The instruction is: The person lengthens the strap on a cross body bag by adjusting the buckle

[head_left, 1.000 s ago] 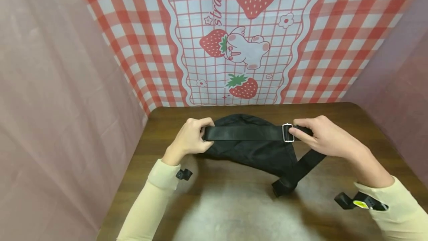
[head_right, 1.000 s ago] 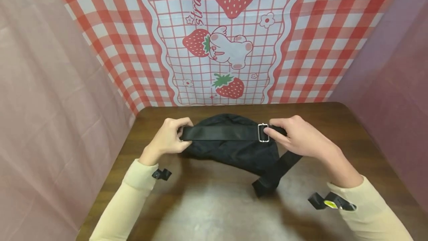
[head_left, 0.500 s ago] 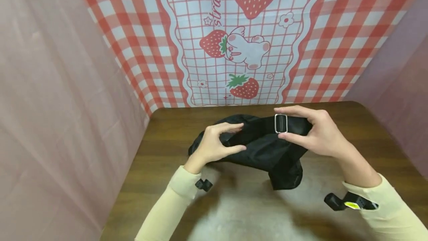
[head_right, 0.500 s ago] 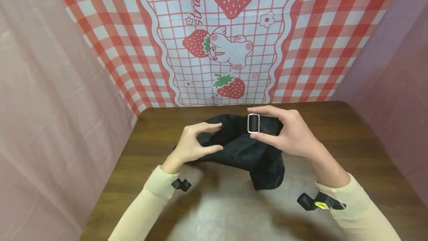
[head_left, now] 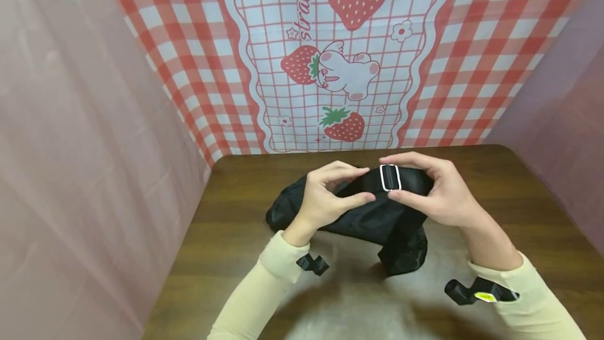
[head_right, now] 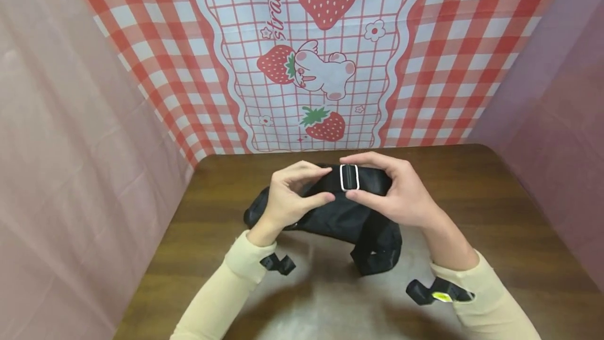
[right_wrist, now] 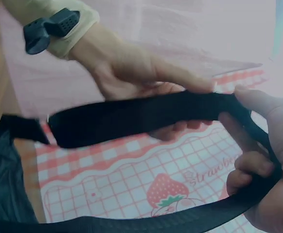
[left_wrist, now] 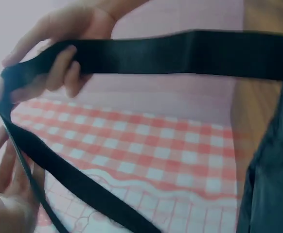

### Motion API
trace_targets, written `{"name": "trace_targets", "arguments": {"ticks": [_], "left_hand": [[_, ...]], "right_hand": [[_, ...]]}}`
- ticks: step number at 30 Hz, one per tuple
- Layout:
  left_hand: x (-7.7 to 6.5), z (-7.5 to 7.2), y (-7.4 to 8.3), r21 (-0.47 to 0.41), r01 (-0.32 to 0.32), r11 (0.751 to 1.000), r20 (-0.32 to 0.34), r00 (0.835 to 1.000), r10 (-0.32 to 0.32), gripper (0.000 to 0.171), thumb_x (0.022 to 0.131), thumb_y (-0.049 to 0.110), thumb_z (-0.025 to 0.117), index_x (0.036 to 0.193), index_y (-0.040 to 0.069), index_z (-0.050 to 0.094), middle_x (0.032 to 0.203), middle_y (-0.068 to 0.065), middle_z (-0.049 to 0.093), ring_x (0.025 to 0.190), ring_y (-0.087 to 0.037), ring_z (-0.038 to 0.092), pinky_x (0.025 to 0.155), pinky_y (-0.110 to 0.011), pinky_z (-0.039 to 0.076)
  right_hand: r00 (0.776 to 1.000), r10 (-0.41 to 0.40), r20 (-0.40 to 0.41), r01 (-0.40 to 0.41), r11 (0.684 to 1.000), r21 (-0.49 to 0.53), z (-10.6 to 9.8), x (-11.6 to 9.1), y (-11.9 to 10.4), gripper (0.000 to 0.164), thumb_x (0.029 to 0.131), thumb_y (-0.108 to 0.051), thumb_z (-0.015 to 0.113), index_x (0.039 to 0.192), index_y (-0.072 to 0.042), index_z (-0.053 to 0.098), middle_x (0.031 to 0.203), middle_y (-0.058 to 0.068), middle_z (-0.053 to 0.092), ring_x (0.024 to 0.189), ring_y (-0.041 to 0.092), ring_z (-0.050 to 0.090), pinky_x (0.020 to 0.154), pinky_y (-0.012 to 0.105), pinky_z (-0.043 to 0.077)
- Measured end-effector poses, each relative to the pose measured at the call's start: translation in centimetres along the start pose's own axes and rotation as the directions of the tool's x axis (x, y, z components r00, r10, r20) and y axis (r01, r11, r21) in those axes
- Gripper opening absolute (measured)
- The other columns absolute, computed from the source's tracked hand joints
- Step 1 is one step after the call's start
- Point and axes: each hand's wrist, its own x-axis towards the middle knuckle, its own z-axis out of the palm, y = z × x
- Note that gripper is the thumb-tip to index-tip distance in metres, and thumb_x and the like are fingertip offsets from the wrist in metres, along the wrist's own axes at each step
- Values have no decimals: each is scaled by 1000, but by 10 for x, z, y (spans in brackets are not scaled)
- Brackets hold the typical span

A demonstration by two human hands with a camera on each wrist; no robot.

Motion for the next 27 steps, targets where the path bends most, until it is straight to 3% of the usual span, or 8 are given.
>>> {"name": "trace_targets", "arguments": {"ticks": [3, 7, 10, 14, 18, 21, 24, 27], "left_hand": [[-2, 2, 2, -48, 49, 998, -8, 999, -49, 44, 74, -18, 87, 116, -15, 75, 109, -30, 71, 106, -20, 73, 100, -48, 64], [-3, 4, 5, -73, 92, 993, -32, 995, -94, 42, 73, -18, 88, 114, -15, 76, 108, -30, 71, 106, -29, 74, 102, -44, 64], [-3, 5, 7, -67, 106, 992, -48, 993, -109, 41, 74, -17, 88, 113, -14, 77, 105, -31, 72, 103, -23, 75, 100, -43, 65], [-2, 2, 10, -66, 117, 991, -64, 991, -121, 43, 75, -18, 87, 116, -13, 76, 106, -32, 73, 102, -12, 74, 99, -44, 65], [-1, 0, 12, -54, 125, 991, -32, 991, -127, 41, 77, -16, 87, 116, -13, 76, 109, -31, 72, 104, -18, 74, 99, -43, 65], [1, -1, 15, -36, 164, 986, 21, 986, -164, 39, 79, -13, 87, 116, -13, 76, 110, -29, 72, 105, -20, 74, 100, -39, 65], [3, -3, 18, 51, 185, 981, 60, 980, -188, 37, 80, -8, 89, 116, -8, 79, 110, -24, 74, 103, -16, 74, 91, -29, 66], [5, -6, 20, 198, 130, 972, 82, 985, -149, 39, 78, 0, 93, 115, -2, 81, 107, -16, 77, 101, -14, 75, 82, -22, 63]], "right_hand": [[999, -32, -21, 33, 997, 75, 8, -3, 5, 59, 77, 26, 75, 133, 11, 66, 125, 2, 75, 91, 10, 73, 74, 18, 63], [999, -12, -43, 18, 990, 137, 18, -5, 11, 51, 84, 23, 72, 134, 13, 64, 124, 1, 74, 96, 11, 70, 80, 17, 60], [999, 12, -41, -7, 992, 129, 22, -7, 13, 48, 87, 21, 72, 134, 12, 64, 124, -3, 74, 95, 10, 70, 80, 17, 60], [999, -12, -52, 18, 993, 120, 25, -6, 13, 51, 84, 23, 74, 133, 12, 66, 121, 0, 74, 98, 11, 72, 86, 18, 63], [996, -61, -70, 69, 989, 129, 26, -3, 10, 54, 78, 28, 74, 130, 14, 67, 118, 7, 74, 104, 14, 74, 94, 21, 63], [998, -53, -38, 55, 997, 50, 24, -2, 5, 59, 76, 26, 78, 131, 10, 68, 118, 8, 75, 106, 12, 74, 96, 21, 62], [1000, -8, 18, 9, 997, -76, 20, -2, 1, 63, 77, 19, 83, 136, 1, 69, 123, 3, 75, 105, 9, 74, 97, 19, 61], [996, 60, 59, -53, 992, -116, 17, -2, -3, 62, 79, 13, 86, 136, -5, 71, 124, -3, 76, 102, 7, 75, 94, 18, 62]]}}
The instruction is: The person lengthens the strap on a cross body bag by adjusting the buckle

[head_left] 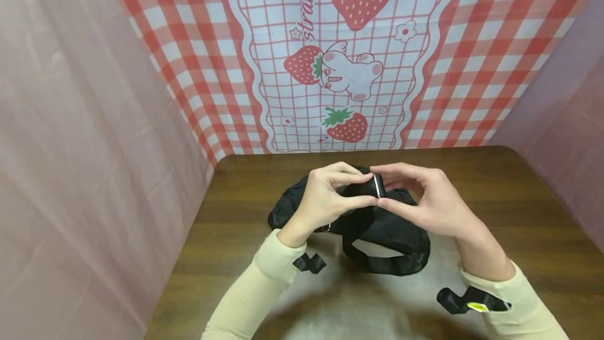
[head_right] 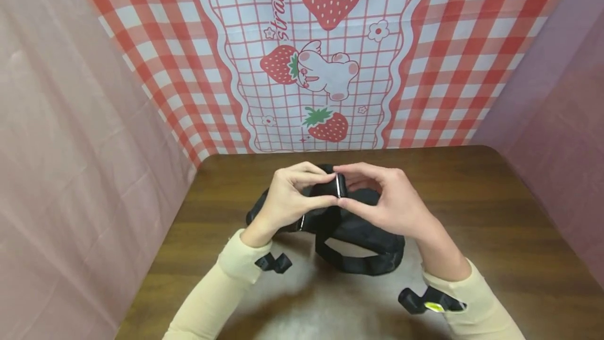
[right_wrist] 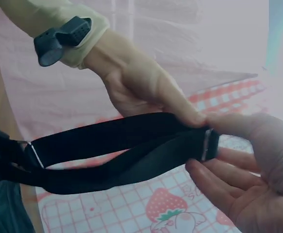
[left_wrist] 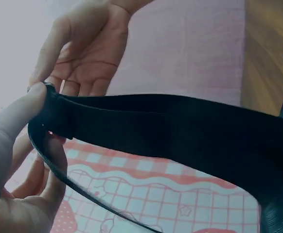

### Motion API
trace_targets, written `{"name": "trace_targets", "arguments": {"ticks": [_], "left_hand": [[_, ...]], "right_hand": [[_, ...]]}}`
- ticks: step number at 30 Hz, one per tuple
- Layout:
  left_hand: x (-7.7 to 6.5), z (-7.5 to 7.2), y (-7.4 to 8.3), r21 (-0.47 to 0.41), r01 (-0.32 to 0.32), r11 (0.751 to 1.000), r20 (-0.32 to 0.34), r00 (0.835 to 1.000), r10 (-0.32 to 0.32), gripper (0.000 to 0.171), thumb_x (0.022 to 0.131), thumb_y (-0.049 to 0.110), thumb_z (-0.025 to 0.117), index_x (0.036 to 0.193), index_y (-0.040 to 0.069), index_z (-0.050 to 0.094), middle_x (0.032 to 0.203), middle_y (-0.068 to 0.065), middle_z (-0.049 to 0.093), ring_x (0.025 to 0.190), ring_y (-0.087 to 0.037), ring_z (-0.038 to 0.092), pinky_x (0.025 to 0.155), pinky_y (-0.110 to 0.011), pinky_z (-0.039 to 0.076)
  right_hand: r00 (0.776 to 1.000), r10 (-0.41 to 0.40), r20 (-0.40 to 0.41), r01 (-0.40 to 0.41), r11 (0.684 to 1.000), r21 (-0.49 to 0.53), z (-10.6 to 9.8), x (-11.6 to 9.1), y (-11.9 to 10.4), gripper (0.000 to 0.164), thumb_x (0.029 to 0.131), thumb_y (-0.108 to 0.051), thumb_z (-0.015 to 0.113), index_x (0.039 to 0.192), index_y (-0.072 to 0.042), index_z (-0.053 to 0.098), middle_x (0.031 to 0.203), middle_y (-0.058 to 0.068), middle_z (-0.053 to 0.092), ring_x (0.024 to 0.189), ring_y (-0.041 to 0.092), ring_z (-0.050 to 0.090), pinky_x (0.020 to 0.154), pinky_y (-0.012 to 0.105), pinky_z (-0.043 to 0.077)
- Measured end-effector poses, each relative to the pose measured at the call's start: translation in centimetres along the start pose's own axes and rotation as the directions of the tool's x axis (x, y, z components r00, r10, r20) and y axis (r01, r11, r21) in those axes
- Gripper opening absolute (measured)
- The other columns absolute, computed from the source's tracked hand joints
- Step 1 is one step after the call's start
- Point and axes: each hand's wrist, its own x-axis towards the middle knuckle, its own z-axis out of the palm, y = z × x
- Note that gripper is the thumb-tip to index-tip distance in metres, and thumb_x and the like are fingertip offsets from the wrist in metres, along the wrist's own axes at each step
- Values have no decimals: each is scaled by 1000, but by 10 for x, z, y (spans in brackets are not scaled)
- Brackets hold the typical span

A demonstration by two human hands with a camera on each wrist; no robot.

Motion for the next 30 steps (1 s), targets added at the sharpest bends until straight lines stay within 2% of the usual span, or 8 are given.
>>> {"name": "trace_targets", "arguments": {"ticks": [4, 8, 12, 17, 20, 22, 27, 30], "left_hand": [[1, -2, 0, 120, -81, 990, -3, 997, 82, 47, 74, 8, 98, 118, 3, 81, 107, -11, 81, 103, -15, 77, 86, -23, 64], [0, -3, -2, 57, -96, 994, -2, 995, 96, 54, 72, 6, 99, 122, 0, 79, 111, -13, 81, 106, -17, 78, 94, -27, 65], [0, -3, -5, -28, -77, 997, 12, 997, 78, 58, 71, -1, 98, 125, -2, 77, 113, -16, 79, 106, -18, 76, 95, -31, 66], [1, -3, -11, -100, -36, 994, 43, 998, 41, 51, 74, -5, 94, 122, -6, 77, 110, -20, 74, 103, -17, 73, 92, -33, 67], [3, -4, -15, -136, -38, 990, 51, 998, 45, 44, 74, -8, 93, 116, -8, 79, 107, -23, 74, 101, -20, 75, 90, -35, 68], [3, -6, -17, -123, -72, 990, 46, 996, 78, 41, 73, -7, 94, 111, -8, 80, 104, -23, 76, 97, -21, 76, 87, -34, 68], [4, -7, -25, 30, -222, 975, 3, 975, 222, 44, 65, 3, 100, 106, -2, 82, 95, -15, 81, 87, -15, 77, 78, -27, 68], [2, -5, -26, 64, -253, 965, -23, 967, 255, 49, 63, 5, 102, 107, -2, 82, 99, -15, 82, 89, -15, 78, 80, -26, 68]], "right_hand": [[997, 73, -6, -72, 995, 71, -3, 1, -1, 53, 80, 14, 85, 130, 0, 74, 119, -6, 77, 98, 8, 78, 87, 21, 65], [990, 139, -18, -135, 982, 134, -4, 3, -2, 46, 80, 14, 85, 124, 5, 74, 113, -6, 77, 96, 10, 80, 83, 26, 67], [981, 193, 31, -196, 974, 115, -4, 5, -3, 43, 83, 9, 86, 123, 1, 72, 114, -5, 74, 98, 8, 80, 83, 27, 67], [985, 161, 60, -165, 984, 68, -3, 9, -3, 42, 81, 6, 88, 118, -5, 72, 113, 4, 69, 102, 8, 77, 87, 28, 67], [989, 134, 69, -139, 987, 77, -3, 9, -2, 42, 79, 7, 89, 116, -5, 72, 111, 4, 70, 102, 9, 76, 87, 28, 67], [989, 124, 80, -132, 986, 105, -4, 9, -2, 42, 80, 10, 87, 117, -2, 72, 111, 2, 70, 102, 9, 76, 87, 28, 67], [986, 146, 75, -158, 971, 181, -8, 9, -2, 41, 84, 15, 81, 122, 7, 67, 112, 0, 72, 103, 9, 76, 88, 27, 66], [985, 161, 62, -170, 964, 204, -7, 8, -3, 41, 86, 14, 80, 124, 7, 65, 112, 0, 72, 103, 9, 76, 87, 25, 66]]}}
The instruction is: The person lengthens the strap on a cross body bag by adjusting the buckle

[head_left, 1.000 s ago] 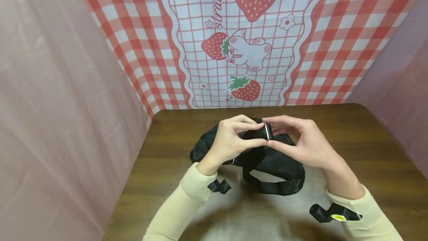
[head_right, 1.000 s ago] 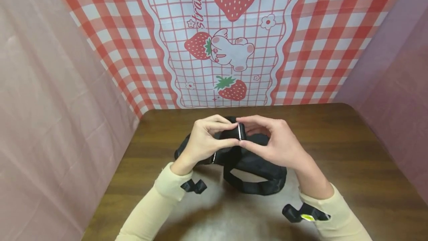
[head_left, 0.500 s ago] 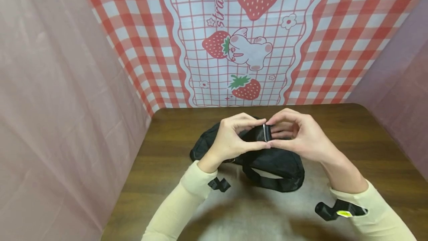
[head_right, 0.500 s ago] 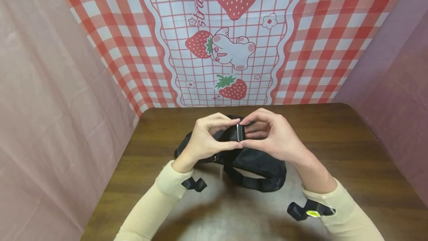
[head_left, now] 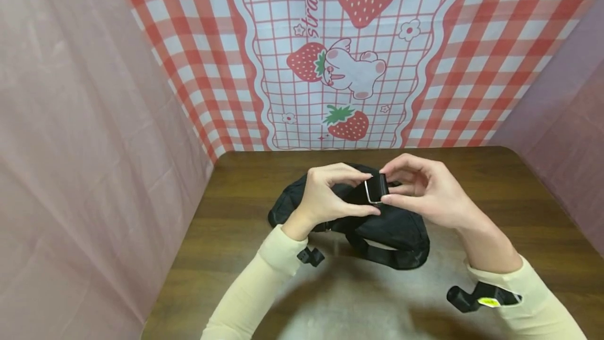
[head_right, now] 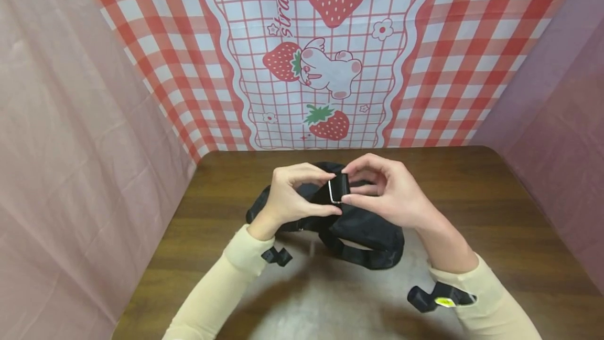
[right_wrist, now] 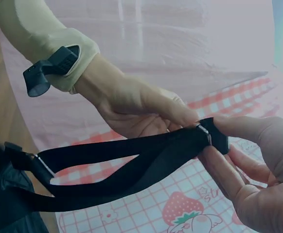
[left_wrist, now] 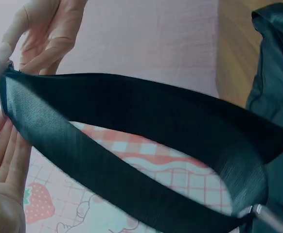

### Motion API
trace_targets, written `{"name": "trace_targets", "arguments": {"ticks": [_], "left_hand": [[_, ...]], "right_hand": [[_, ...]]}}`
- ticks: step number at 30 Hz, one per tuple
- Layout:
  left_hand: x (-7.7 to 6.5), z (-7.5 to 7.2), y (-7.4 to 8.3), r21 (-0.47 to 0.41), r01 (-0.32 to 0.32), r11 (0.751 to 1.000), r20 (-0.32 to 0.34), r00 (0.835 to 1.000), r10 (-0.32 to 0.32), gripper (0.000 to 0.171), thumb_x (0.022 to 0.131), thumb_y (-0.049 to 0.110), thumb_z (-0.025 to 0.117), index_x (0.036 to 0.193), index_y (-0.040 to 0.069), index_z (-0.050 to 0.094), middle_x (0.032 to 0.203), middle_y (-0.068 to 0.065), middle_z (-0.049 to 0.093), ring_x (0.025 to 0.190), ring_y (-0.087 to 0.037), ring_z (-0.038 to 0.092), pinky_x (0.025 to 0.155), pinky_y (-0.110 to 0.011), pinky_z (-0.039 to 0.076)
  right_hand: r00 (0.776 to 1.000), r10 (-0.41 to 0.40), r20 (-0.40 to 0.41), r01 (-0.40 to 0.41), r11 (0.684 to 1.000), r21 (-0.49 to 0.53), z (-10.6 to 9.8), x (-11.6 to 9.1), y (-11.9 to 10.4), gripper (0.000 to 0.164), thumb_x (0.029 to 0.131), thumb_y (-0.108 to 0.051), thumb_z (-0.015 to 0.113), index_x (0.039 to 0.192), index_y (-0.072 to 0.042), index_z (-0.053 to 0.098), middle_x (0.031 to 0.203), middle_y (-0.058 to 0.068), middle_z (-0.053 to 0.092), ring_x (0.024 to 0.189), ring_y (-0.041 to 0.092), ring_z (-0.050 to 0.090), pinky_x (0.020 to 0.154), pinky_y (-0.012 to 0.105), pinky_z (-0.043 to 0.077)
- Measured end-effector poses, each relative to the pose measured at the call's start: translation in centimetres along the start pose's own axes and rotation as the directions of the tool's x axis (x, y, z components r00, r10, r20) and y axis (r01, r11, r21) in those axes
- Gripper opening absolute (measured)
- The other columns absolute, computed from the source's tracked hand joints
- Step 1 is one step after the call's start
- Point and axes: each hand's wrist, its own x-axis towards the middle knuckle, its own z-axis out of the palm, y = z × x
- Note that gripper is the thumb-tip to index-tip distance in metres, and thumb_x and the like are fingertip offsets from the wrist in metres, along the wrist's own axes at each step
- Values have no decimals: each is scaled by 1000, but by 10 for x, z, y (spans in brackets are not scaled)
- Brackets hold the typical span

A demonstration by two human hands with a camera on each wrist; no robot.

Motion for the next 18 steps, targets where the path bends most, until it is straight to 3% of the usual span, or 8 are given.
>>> {"name": "trace_targets", "arguments": {"ticks": [5, 12, 15, 18], "left_hand": [[-1, 1, 0, -58, 49, 997, 0, 999, -49, 47, 65, 0, 100, 108, -4, 81, 101, -18, 82, 88, -19, 79, 81, -29, 68], [3, -2, 4, -53, 95, 994, 46, 995, -92, 43, 66, 1, 98, 105, -4, 81, 97, -18, 82, 85, -19, 79, 79, -28, 68], [5, -3, 7, -50, 127, 991, 47, 991, -125, 42, 68, 2, 98, 106, -3, 82, 99, -18, 82, 87, -18, 80, 80, -29, 68], [4, -4, 7, -30, 164, 986, 37, 986, -163, 42, 69, 4, 98, 107, -2, 82, 99, -16, 82, 86, -15, 80, 80, -28, 68]], "right_hand": [[999, -36, -11, 37, 999, 19, 4, -1, 4, 43, 86, 18, 77, 125, 8, 63, 115, 1, 71, 104, 10, 75, 86, 24, 66], [992, -124, -30, 116, 975, -192, 7, 0, 5, 52, 76, 12, 89, 122, -6, 73, 115, -4, 70, 100, 6, 74, 86, 19, 65], [988, -153, -38, 142, 969, -204, 7, 2, 4, 52, 76, 13, 89, 121, -8, 74, 113, -1, 70, 99, 8, 75, 88, 18, 64], [987, -148, -66, 135, 976, -170, 7, 1, 3, 49, 79, 17, 84, 123, -2, 71, 113, 2, 69, 99, 9, 74, 90, 18, 63]]}}
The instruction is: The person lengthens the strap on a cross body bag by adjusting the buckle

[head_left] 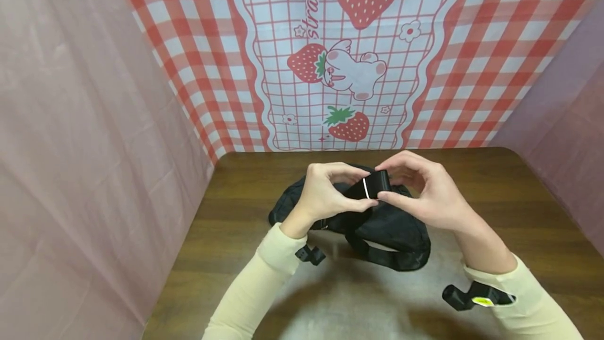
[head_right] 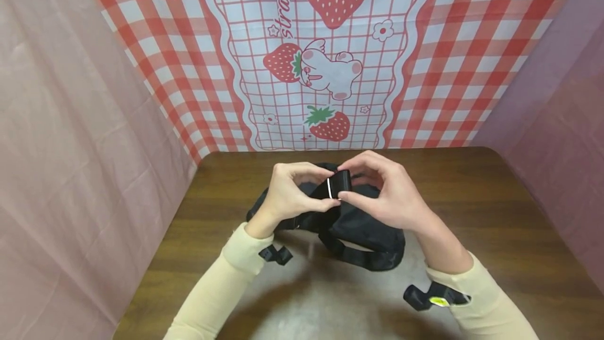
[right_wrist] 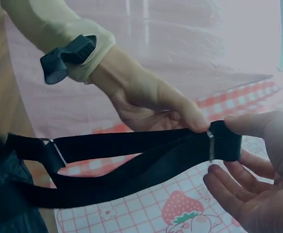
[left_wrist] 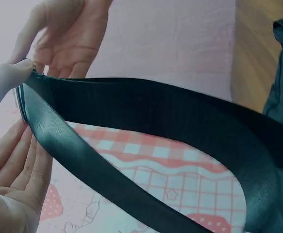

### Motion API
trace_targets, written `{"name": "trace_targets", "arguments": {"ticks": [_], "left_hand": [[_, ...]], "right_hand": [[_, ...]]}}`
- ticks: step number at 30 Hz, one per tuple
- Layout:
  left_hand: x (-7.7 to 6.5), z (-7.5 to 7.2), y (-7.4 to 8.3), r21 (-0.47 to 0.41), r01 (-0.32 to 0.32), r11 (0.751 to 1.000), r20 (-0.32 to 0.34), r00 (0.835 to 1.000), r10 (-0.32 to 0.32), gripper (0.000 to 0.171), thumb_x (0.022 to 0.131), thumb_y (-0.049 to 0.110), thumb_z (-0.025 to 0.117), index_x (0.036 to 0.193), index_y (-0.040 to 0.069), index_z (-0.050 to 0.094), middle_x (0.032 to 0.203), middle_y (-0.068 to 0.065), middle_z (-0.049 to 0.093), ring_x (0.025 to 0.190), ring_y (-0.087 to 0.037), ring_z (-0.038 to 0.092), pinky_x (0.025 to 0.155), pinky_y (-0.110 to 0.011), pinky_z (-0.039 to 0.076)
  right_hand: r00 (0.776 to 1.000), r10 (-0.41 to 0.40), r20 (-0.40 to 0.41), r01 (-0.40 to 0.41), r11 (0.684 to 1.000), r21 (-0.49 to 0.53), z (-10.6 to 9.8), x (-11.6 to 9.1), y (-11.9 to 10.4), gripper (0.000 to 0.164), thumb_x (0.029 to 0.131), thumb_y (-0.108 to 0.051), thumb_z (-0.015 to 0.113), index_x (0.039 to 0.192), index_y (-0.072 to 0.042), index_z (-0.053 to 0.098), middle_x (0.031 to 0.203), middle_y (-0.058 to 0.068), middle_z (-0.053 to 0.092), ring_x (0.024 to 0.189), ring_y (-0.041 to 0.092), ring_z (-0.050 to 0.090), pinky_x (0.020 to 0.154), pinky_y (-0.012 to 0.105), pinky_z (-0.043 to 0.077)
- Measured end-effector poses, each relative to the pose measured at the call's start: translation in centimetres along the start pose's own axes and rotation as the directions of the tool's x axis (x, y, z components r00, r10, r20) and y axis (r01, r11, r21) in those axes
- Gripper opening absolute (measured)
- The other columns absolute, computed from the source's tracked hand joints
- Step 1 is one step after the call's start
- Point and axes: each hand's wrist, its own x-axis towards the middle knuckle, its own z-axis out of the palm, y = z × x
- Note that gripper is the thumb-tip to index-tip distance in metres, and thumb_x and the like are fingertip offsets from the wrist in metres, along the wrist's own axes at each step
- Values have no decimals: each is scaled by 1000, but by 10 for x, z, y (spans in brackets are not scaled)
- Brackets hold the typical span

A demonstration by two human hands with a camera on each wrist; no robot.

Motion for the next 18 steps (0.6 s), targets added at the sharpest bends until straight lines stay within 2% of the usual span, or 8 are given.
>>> {"name": "trace_targets", "arguments": {"ticks": [5, 8, 13, 15, 18], "left_hand": [[-3, -3, -4, 50, 27, 998, -20, 999, -26, 43, 66, 8, 100, 105, 0, 84, 98, -13, 83, 86, -12, 79, 80, -26, 68], [-3, -5, -4, 66, 15, 998, -13, 1000, -14, 44, 66, 9, 101, 106, 1, 84, 99, -13, 84, 88, -12, 80, 80, -25, 67], [-2, -7, -2, 81, -3, 997, 5, 1000, 2, 44, 66, 9, 100, 106, 1, 84, 100, -13, 83, 90, -13, 80, 80, -24, 67], [-1, -7, -1, 81, -7, 997, 12, 1000, 6, 44, 66, 9, 100, 106, 0, 84, 100, -14, 83, 90, -14, 80, 81, -24, 67], [0, -6, 0, 68, -14, 998, 25, 1000, 13, 43, 67, 8, 99, 107, -1, 83, 100, -15, 83, 90, -14, 81, 81, -24, 67]], "right_hand": [[995, 58, -87, -50, 994, 96, -3, -5, 0, 41, 86, 20, 75, 124, 7, 67, 115, 1, 71, 96, 9, 74, 89, 15, 62], [997, 37, -74, -27, 991, 133, -4, -6, 3, 46, 85, 21, 74, 128, 9, 64, 120, 1, 71, 102, 10, 73, 93, 16, 61], [1000, -9, 2, 9, 999, 36, 0, 1, 7, 63, 79, 16, 84, 136, -2, 65, 130, -2, 71, 112, 9, 72, 100, 15, 58], [1000, -6, 9, 6, 1000, -10, 2, 4, 8, 62, 76, 12, 88, 132, -8, 69, 126, -5, 72, 109, 8, 72, 97, 14, 58], [1000, -21, -3, 21, 1000, -13, 6, 7, 7, 53, 75, 12, 89, 122, -8, 74, 116, -6, 75, 100, 8, 71, 91, 14, 58]]}}
